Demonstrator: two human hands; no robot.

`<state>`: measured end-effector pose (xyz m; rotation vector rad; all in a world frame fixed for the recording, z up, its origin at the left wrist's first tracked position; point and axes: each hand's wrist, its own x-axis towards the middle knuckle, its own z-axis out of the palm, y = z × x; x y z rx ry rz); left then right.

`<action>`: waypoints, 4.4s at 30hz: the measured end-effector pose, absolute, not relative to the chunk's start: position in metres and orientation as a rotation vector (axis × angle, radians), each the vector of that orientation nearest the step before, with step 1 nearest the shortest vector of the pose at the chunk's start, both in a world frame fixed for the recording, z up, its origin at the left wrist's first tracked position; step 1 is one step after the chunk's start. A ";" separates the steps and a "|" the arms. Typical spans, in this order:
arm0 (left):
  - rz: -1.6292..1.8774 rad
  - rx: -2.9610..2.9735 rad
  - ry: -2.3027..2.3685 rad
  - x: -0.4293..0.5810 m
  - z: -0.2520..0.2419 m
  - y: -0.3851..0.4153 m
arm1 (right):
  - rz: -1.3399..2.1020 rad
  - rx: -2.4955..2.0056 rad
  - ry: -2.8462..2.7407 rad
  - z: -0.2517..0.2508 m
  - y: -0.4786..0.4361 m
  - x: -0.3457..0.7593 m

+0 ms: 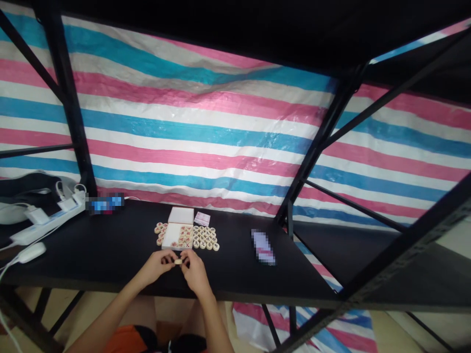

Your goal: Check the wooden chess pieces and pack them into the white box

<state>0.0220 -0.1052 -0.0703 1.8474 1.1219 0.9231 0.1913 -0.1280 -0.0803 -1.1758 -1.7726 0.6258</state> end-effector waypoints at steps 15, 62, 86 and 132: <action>1.014 1.780 1.026 0.019 -0.070 -0.106 | 0.815 -1.140 -1.707 -0.069 -0.134 0.192; 0.916 2.116 1.717 -0.070 -0.065 -0.051 | 0.604 -1.241 -1.776 -0.071 -0.132 0.190; 0.928 2.098 1.721 -0.074 -0.060 -0.060 | 0.517 -1.242 -2.511 -0.027 -0.016 0.168; 1.140 1.665 1.087 0.006 -0.067 -0.102 | 0.769 -1.174 -1.613 -0.067 -0.124 0.175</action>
